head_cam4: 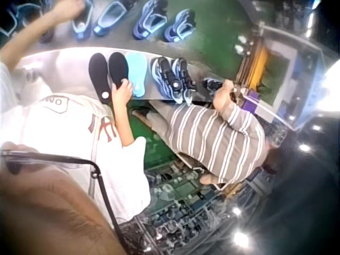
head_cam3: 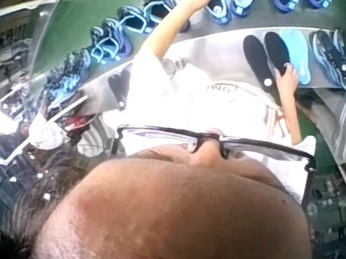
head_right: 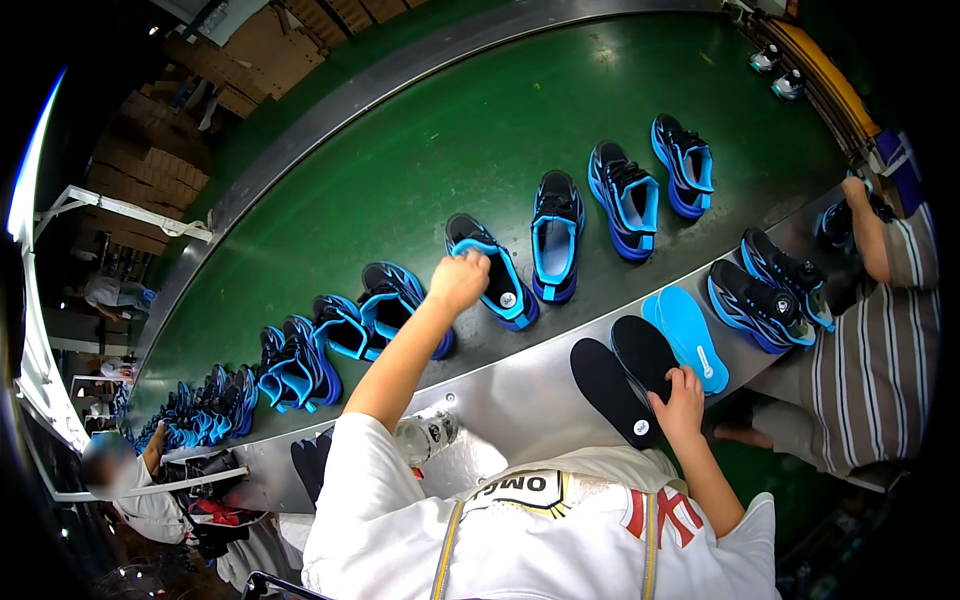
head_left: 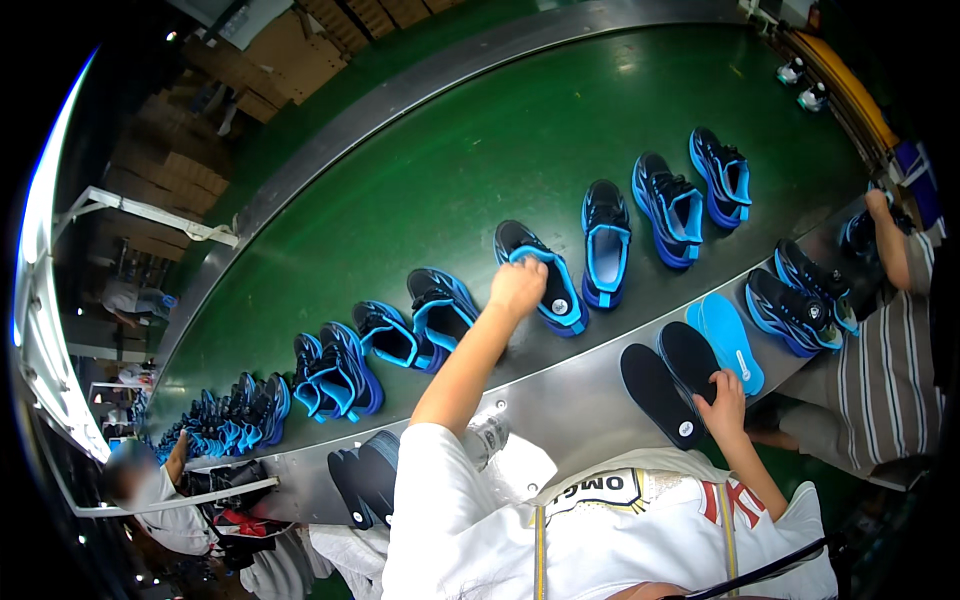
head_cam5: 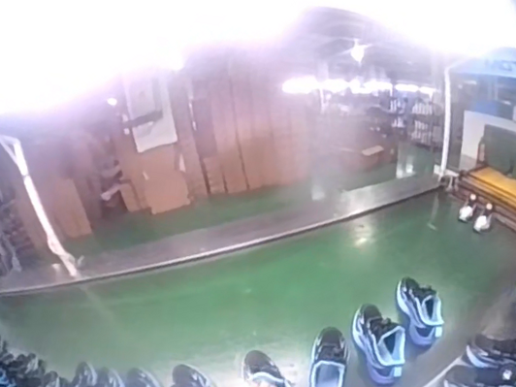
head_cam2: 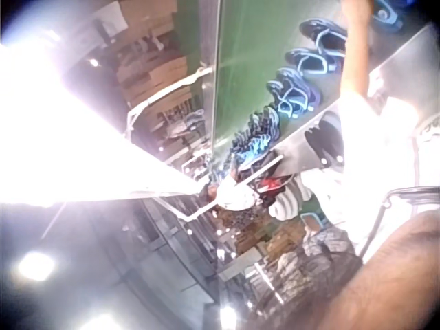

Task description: The person inserts insoles into shoes on an assembly line, picks up stacks of insoles, and places completed shoes into a plastic bag before putting them onto a rack.

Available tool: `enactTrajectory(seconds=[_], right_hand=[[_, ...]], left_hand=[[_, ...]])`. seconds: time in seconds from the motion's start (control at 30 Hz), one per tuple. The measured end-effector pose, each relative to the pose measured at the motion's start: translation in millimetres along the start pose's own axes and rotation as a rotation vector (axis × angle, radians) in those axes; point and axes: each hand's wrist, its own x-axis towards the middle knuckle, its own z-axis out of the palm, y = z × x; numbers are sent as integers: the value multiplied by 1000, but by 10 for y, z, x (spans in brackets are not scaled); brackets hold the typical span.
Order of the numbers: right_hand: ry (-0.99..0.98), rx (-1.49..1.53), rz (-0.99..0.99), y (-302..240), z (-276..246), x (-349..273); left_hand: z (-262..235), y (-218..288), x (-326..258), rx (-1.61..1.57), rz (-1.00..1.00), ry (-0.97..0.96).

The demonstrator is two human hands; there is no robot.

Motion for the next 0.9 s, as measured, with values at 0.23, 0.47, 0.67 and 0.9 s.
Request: enactTrajectory(seconds=[0.23, 0.47, 0.67, 0.9], right_hand=[[-116, 111, 46, 149, -97, 21], [-262, 630, 168, 106, -485, 240], [-140, 966, 159, -66, -599, 662], [-16, 824, -53, -361, -937, 1437]], left_hand=[[-500, 290, -86, -1172, -189, 118], [-538, 158, 397, -1112, -331, 203], [-378, 445, 788, -532, -12, 41], [-366, 409, 1182, -508, -84, 98]])
